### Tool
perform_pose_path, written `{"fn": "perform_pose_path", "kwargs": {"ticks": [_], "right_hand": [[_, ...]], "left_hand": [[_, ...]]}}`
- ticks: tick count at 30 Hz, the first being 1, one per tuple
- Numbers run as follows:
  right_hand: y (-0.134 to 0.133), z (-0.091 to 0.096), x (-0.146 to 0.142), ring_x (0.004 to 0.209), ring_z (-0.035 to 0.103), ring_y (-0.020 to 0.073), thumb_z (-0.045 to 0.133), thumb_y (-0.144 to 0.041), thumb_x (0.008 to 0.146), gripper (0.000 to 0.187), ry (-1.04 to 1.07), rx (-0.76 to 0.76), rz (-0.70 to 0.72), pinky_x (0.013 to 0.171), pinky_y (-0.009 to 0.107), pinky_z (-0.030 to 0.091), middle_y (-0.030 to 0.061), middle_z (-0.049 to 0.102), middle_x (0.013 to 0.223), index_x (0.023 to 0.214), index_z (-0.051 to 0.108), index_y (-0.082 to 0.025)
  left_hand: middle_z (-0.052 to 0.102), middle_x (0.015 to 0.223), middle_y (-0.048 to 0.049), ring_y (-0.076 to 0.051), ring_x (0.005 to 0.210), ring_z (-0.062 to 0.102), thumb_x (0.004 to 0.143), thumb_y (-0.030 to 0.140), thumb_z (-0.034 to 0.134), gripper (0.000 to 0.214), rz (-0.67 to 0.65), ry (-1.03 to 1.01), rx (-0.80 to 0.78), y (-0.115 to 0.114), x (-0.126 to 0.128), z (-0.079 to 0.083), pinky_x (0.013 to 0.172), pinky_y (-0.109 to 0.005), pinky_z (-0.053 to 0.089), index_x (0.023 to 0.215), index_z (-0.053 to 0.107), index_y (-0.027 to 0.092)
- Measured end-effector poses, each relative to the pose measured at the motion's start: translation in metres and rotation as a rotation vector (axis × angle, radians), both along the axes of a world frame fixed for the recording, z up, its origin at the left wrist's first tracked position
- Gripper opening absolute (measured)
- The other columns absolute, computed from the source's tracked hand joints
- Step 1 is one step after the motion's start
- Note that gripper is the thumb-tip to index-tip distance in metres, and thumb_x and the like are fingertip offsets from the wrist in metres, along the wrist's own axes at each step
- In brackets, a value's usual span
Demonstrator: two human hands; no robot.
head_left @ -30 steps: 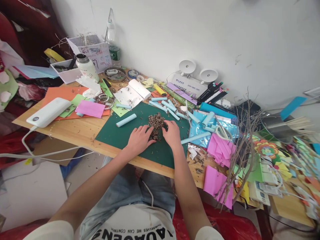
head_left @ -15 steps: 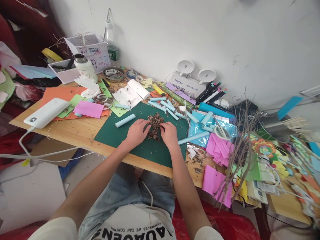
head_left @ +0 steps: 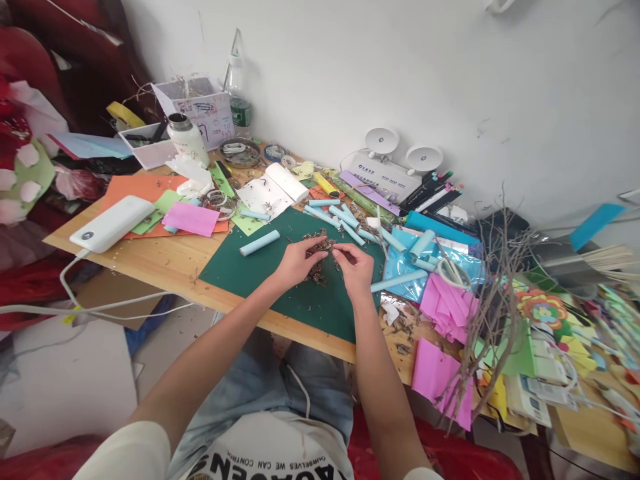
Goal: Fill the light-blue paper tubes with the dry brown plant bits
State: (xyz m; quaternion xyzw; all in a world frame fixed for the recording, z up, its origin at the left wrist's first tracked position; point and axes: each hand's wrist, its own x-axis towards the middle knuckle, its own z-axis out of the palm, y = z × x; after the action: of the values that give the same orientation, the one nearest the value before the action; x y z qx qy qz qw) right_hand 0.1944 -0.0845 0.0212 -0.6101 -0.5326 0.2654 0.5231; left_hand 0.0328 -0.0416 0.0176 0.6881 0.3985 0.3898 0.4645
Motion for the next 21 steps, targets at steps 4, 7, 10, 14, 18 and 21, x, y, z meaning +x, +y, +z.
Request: {"fn": "perform_pose_path", "kwargs": {"ticks": [4,7,10,14,18,21], "right_hand": [[-0.001,0.002,-0.007,0.08,0.066,0.0183,0.063,-0.037,0.08,0.022,0.042,0.045,0.07,0.073,0.032,0.056,0.0063,0.071,0.09,0.087,0.071,-0.018],[-0.001,-0.002,-0.012,0.074,0.066,0.0175,0.065,-0.036,0.078,0.021,0.075,0.032,0.046,0.073,0.032,0.057,0.0052,0.071,0.084,0.087,0.069,-0.018],[-0.002,-0.005,-0.015,0.069,0.066,0.017,0.065,-0.038,0.079,0.021,0.02,0.02,-0.037,0.07,0.032,0.057,0.004,0.07,0.08,0.087,0.068,-0.018],[-0.007,-0.003,-0.017,0.076,0.067,0.0177,0.062,-0.035,0.084,0.018,-0.104,0.124,-0.058,0.075,0.032,0.056,0.0051,0.071,0.085,0.083,0.072,-0.02],[-0.009,0.0,-0.019,0.09,0.067,0.0187,0.059,-0.031,0.087,0.018,-0.205,0.173,-0.017,0.085,0.035,0.056,0.0059,0.071,0.097,0.092,0.075,-0.023],[-0.007,-0.003,-0.018,0.096,0.067,0.0196,0.06,-0.031,0.087,0.018,-0.237,0.19,-0.015,0.091,0.037,0.055,0.0061,0.071,0.104,0.093,0.076,-0.025]], "left_hand": [[0.072,0.116,-0.0086,-0.027,0.105,0.066,0.083,0.039,0.065,0.037,-0.06,-0.198,-0.13,0.0,0.005,-0.001,0.088,-0.037,0.055,0.113,0.072,0.017],[0.074,0.106,-0.0092,-0.025,0.095,0.068,0.081,0.039,0.067,0.033,-0.03,-0.244,-0.149,0.0,0.005,-0.006,0.083,-0.035,0.056,0.102,0.076,0.016],[0.075,0.095,-0.0087,-0.021,0.082,0.068,0.079,0.04,0.068,0.032,0.017,-0.24,-0.16,-0.001,0.005,-0.011,0.074,-0.033,0.055,0.098,0.077,0.015],[0.075,0.087,-0.0073,-0.018,0.075,0.067,0.077,0.041,0.07,0.034,0.036,-0.31,-0.217,0.0,0.007,-0.014,0.072,-0.032,0.055,0.098,0.075,0.015],[0.073,0.08,-0.0047,-0.016,0.071,0.066,0.071,0.043,0.076,0.036,0.054,-0.414,-0.293,0.002,0.008,-0.013,0.071,-0.03,0.056,0.091,0.073,0.014],[0.071,0.074,-0.004,-0.015,0.066,0.064,0.069,0.046,0.077,0.037,0.059,-0.42,-0.33,0.003,0.007,-0.016,0.069,-0.03,0.056,0.086,0.073,0.013]]}}
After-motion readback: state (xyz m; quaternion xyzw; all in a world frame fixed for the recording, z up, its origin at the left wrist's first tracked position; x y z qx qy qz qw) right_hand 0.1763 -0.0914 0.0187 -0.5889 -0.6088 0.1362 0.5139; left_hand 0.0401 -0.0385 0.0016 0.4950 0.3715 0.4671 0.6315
